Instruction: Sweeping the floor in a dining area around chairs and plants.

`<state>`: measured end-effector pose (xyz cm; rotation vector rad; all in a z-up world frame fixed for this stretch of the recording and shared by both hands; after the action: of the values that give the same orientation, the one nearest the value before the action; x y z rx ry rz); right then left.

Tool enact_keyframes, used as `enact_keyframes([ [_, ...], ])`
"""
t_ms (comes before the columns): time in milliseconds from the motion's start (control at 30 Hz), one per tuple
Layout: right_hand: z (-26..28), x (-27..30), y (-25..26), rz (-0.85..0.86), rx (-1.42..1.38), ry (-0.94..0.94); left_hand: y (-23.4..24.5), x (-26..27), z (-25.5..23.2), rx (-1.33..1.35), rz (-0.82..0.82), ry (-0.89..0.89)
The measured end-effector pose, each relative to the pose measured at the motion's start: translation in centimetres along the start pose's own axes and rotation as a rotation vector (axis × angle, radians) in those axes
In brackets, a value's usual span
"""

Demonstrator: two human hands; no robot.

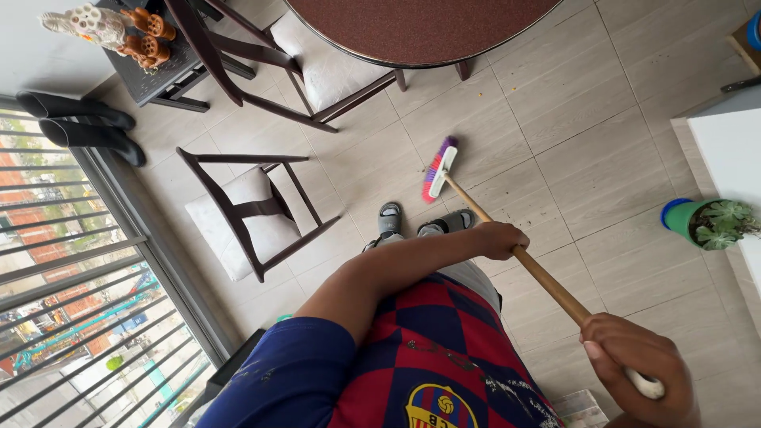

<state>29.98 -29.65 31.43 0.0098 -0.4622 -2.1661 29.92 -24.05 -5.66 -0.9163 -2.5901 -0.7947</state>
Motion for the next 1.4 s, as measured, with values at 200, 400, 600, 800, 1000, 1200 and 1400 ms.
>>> enact_keyframes([
  [200,-0.8,-1.3,1.7,0.113,-0.015,-0.05,3.7,1.6,-2.4,-0.003,-0.037,0.001],
  [400,2.5,-6.2,-0.3,0.117,-0.176,0.434,7.6,9.4,3.8,0.048,-0.193,0.135],
  [600,-0.1,-10.0,-10.1,0.35,-0.286,0.318,5.1,16.2,19.1,-0.065,-0.102,0.575],
  [800,-7.0,-6.5,-9.4,0.333,-0.106,0.14,1.3,9.7,19.7,-0.161,-0.035,0.508],
  [1000,-4.1,-1.9,-1.5,-0.013,-0.026,-0.071,2.1,2.5,6.7,-0.047,-0.021,0.182],
  [1200,3.0,-4.2,-7.1,-0.055,0.056,-0.029,5.2,7.0,4.7,-0.167,0.0,0.045],
  [1400,13.7,-8.0,-14.4,-0.087,-0.018,0.273,10.1,21.4,5.0,-0.034,-0.135,-0.08],
])
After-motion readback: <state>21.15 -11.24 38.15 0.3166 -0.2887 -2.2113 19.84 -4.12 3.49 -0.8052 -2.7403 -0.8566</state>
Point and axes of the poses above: each hand's wrist, its own x-axis away from the middle knuckle, its own y-axis out of the back of the hand, z = x × y, the point moved 10 cm from there along -x, towards the middle knuckle, and after that the axes turned 1 degree about y, right-handed, at the moved point
